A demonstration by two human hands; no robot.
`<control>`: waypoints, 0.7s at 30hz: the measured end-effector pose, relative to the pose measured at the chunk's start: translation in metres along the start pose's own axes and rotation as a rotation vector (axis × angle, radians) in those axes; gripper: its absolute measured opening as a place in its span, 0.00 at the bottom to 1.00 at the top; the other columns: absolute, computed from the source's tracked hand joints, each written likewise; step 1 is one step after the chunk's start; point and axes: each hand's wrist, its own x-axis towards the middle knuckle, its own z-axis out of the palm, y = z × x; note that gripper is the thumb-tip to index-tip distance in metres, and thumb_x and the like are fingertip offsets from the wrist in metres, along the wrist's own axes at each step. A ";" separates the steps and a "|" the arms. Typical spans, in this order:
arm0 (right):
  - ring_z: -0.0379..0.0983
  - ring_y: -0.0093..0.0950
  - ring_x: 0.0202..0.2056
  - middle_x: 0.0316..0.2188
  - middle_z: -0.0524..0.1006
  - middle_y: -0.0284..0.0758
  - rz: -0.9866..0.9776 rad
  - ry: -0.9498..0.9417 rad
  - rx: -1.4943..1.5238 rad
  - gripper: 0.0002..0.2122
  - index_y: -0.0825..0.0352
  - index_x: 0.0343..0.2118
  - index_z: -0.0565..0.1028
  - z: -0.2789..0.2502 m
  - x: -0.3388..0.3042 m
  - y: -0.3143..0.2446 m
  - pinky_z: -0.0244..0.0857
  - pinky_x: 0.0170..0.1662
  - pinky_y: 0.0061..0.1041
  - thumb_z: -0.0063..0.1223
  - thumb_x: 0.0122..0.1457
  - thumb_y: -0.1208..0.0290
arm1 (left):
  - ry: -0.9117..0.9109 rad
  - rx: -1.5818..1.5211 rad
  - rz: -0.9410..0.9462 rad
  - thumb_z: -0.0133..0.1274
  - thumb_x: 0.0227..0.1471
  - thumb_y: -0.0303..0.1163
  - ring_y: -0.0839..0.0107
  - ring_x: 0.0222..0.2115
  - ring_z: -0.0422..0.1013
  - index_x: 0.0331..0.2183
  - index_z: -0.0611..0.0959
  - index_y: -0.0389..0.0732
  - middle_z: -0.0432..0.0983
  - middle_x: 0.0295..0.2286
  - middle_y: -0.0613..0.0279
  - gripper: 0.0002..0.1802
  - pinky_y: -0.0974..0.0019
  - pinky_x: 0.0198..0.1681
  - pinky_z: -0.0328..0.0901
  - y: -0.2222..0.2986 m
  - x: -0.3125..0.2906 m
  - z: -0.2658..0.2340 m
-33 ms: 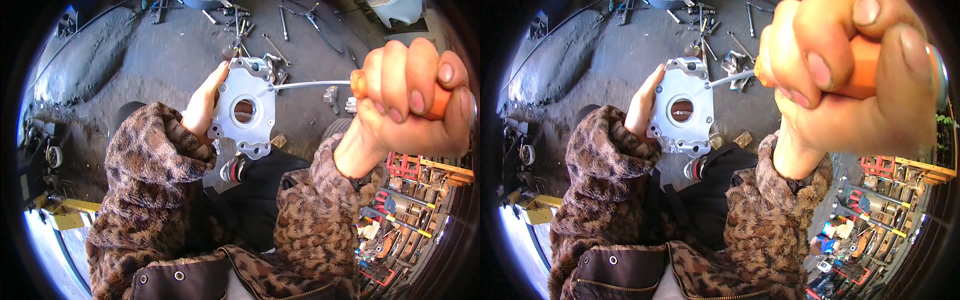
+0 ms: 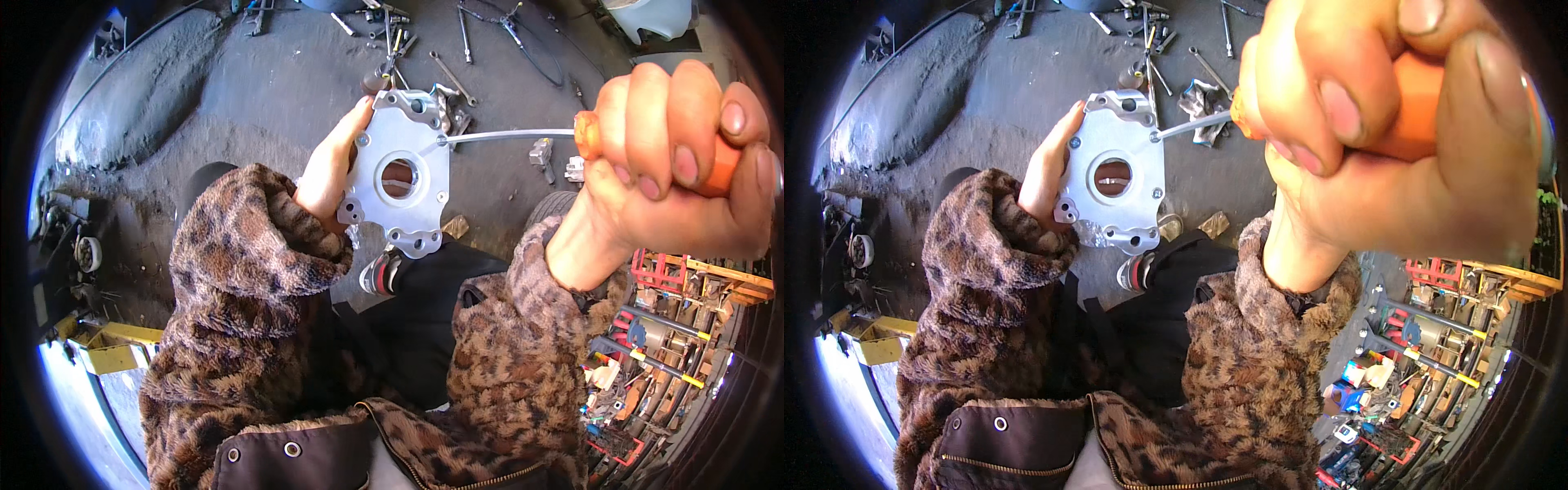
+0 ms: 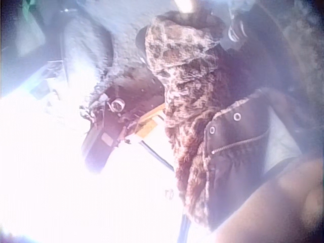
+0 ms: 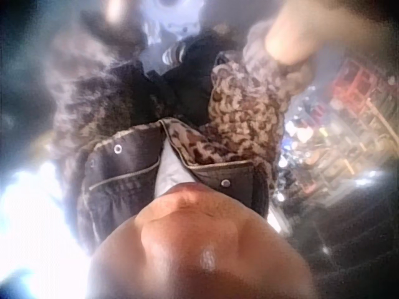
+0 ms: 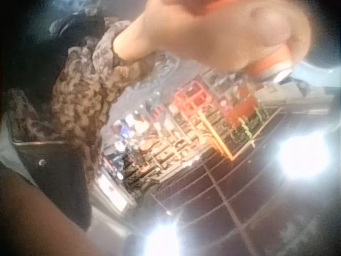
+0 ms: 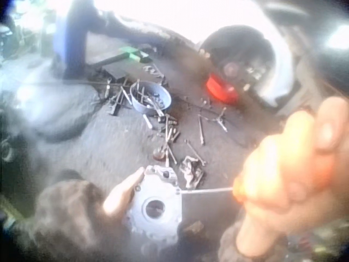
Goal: The person unpacks a metal flange-like part, applies a liquid from a squeeze bottle into its holes, and uses a screwdriver to clean or scrape the interior. The part is held and rotated for access to different areas.
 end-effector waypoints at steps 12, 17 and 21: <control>0.54 0.20 0.12 0.17 0.65 0.29 -0.173 0.255 -0.111 0.15 0.64 0.39 0.74 0.008 0.001 0.026 0.50 0.12 0.23 0.36 0.65 0.61 | 0.132 0.175 0.004 0.40 0.64 0.55 0.65 0.39 0.79 0.52 0.76 0.42 0.80 0.42 0.57 0.29 0.60 0.44 0.74 0.004 0.002 0.000; 0.58 0.20 0.13 0.17 0.65 0.30 -0.129 0.174 0.077 0.14 0.65 0.37 0.74 -0.008 0.000 0.010 0.55 0.16 0.23 0.42 0.65 0.60 | 0.176 0.156 -0.008 0.38 0.65 0.53 0.66 0.39 0.79 0.51 0.76 0.42 0.80 0.42 0.57 0.28 0.60 0.44 0.74 0.001 0.003 0.008; 0.59 0.17 0.14 0.19 0.67 0.27 -0.153 0.127 0.189 0.13 0.65 0.36 0.74 -0.013 -0.021 -0.024 0.57 0.18 0.21 0.46 0.62 0.59 | 0.194 0.159 0.009 0.42 0.63 0.55 0.64 0.37 0.80 0.52 0.75 0.39 0.80 0.42 0.54 0.30 0.62 0.39 0.77 -0.003 -0.001 0.005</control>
